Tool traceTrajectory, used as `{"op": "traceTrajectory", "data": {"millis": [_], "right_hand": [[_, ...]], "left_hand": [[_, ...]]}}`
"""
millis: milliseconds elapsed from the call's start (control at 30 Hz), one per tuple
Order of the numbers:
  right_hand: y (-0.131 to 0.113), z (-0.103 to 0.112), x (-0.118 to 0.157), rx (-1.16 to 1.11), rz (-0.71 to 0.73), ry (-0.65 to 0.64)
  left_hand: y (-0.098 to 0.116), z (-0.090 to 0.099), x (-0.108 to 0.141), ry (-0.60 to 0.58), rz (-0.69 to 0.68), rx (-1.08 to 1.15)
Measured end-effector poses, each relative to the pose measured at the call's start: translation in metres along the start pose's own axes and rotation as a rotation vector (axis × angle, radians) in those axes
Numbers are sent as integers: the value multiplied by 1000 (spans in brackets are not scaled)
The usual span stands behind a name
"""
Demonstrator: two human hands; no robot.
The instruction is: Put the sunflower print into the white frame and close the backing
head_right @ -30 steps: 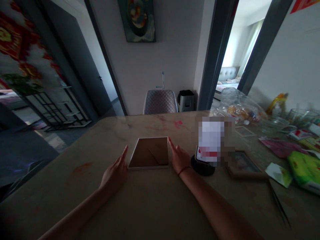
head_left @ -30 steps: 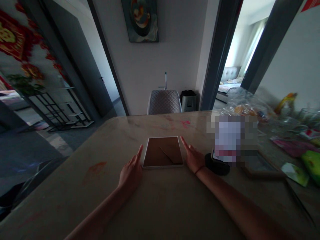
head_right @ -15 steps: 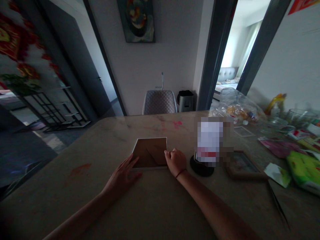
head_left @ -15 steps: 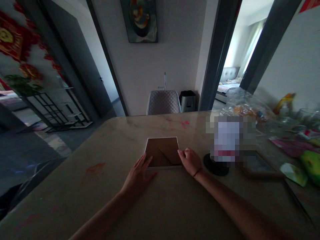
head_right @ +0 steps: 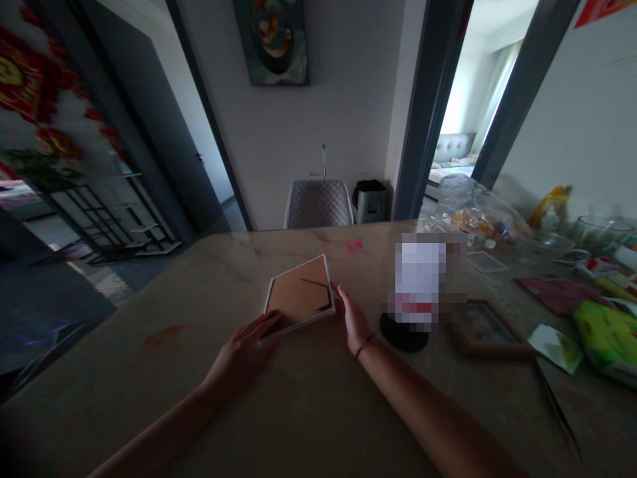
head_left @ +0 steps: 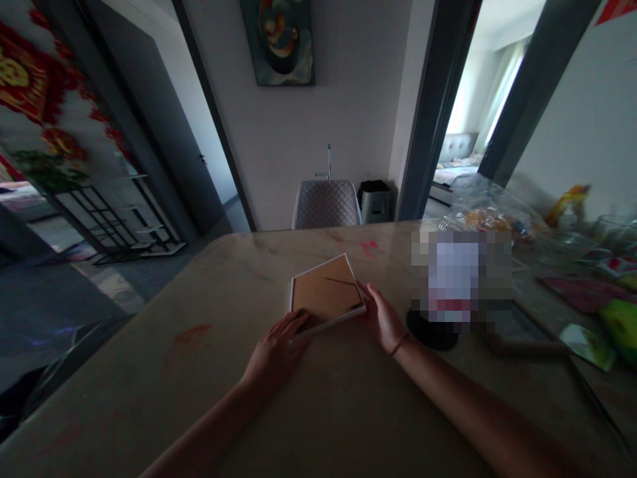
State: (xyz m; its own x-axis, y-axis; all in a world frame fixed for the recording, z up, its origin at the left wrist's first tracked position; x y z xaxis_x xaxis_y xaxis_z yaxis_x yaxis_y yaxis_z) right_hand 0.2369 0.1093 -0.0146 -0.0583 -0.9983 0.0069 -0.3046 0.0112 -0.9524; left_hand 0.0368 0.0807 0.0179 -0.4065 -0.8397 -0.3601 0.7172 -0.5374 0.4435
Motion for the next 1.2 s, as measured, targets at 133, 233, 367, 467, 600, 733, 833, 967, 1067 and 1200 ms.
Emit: {"op": "traceTrajectory", "data": {"millis": [133, 233, 367, 467, 600, 733, 833, 967, 1067, 1200], "right_hand": [[10, -11, 3, -134, -137, -144], [8, -21, 8, -123, -156, -229], [-5, -42, 22, -106, -148, -328], [-17, -56, 30, -182, -113, -403], [-8, -52, 25, -188, -120, -396], [19, -28, 8, -189, -206, -266], [30, -16, 0, -204, -224, -193], [32, -16, -1, -194, -202, -135], [30, -20, 2, -139, -199, -129], [24, -29, 5, -91, -161, -229]], "left_hand": [[-2, 1, 1, 26, 32, 40], [-2, 3, 1, 25, 60, 30], [-2, 11, 1, 71, 98, -55], [0, 16, 0, 101, 83, -122], [5, 17, 0, 117, 43, -142], [-7, 15, 4, 110, 198, -58], [-18, 14, 6, 123, 317, 125], [-27, 16, 5, 206, 362, 497], [-30, 15, 6, 256, 388, 737], [-15, 4, 7, 184, 358, 959]]}}
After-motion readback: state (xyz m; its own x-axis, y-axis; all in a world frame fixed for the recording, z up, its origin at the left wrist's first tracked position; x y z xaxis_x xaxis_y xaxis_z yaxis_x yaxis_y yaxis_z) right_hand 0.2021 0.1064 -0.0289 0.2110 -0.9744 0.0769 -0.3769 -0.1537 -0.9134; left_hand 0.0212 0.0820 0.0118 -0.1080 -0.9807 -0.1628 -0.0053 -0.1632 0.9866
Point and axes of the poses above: each hand's wrist, its own x-axis away from the middle knuckle, its own z-axis out of the back of the hand, y = z × x, the point moved 9 cm from there along -x, towards the middle knuckle, and after that the axes turned 11 degrees about x, right-handed, at the moved point
